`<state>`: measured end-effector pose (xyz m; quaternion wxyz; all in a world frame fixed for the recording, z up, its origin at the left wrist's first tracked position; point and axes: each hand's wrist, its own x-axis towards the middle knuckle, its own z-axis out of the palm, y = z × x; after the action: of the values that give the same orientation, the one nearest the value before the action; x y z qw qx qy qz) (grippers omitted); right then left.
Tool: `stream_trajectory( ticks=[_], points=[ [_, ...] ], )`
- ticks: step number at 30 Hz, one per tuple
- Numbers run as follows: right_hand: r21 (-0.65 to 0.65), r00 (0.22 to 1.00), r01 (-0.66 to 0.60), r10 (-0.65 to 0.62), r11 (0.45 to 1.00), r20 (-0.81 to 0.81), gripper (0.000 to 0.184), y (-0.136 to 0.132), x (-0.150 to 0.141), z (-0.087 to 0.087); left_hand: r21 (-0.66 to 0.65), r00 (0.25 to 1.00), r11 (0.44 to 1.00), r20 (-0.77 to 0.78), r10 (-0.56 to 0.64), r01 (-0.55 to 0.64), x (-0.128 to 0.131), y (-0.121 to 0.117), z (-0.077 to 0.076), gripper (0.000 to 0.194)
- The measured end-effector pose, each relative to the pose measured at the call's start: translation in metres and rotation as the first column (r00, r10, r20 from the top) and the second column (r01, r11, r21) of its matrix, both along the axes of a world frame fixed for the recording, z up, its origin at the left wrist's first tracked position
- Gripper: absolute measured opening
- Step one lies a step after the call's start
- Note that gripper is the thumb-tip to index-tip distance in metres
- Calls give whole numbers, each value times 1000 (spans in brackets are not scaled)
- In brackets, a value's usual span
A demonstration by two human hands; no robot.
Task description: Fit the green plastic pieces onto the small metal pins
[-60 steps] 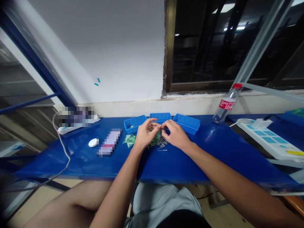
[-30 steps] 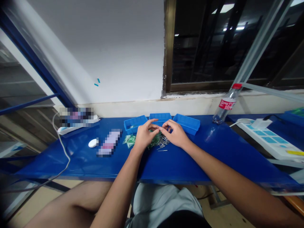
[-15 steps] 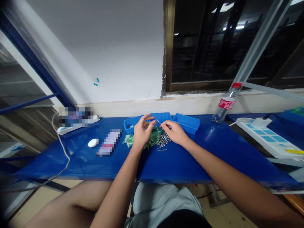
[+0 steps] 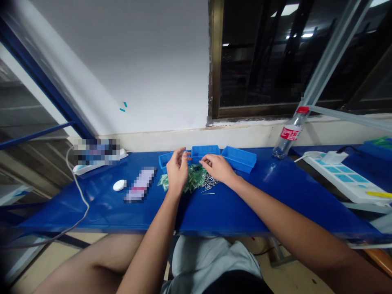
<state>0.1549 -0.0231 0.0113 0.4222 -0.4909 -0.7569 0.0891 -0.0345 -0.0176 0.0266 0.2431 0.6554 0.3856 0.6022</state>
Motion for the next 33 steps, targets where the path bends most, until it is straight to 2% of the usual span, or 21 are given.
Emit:
stream_trajectory(
  ticks=[3,8,11,13,16,21,28,33],
  points=[
    [140,984,-4,-21,990,179,18,-9,11,1,44,991,997,-111,69,-65,-1,1,-1,25],
    [277,924,118,-208,954,320,27,-8,40,3,163,911,974,-356,206,-157,-8,6,-4,24],
    [262,858,232,-324,937,398,33,-3,54,-3,182,830,970,-508,231,-158,-11,10,-5,28],
    [210,847,261,-328,942,419,32,-1,60,-7,172,767,974,-602,222,-147,-12,13,-7,29],
    [127,870,252,-283,959,403,30,4,66,-12,156,674,978,-710,207,-136,-14,20,-8,29],
    [79,887,215,-229,973,401,29,10,71,-11,142,591,978,-780,207,-155,-18,28,-7,31],
    [74,907,171,-186,983,379,29,6,72,-9,109,575,978,-795,191,-175,-18,30,-8,34],
    [208,897,192,-257,959,359,30,-7,63,1,146,573,971,-786,231,-191,-17,24,-4,33]
  ],
)
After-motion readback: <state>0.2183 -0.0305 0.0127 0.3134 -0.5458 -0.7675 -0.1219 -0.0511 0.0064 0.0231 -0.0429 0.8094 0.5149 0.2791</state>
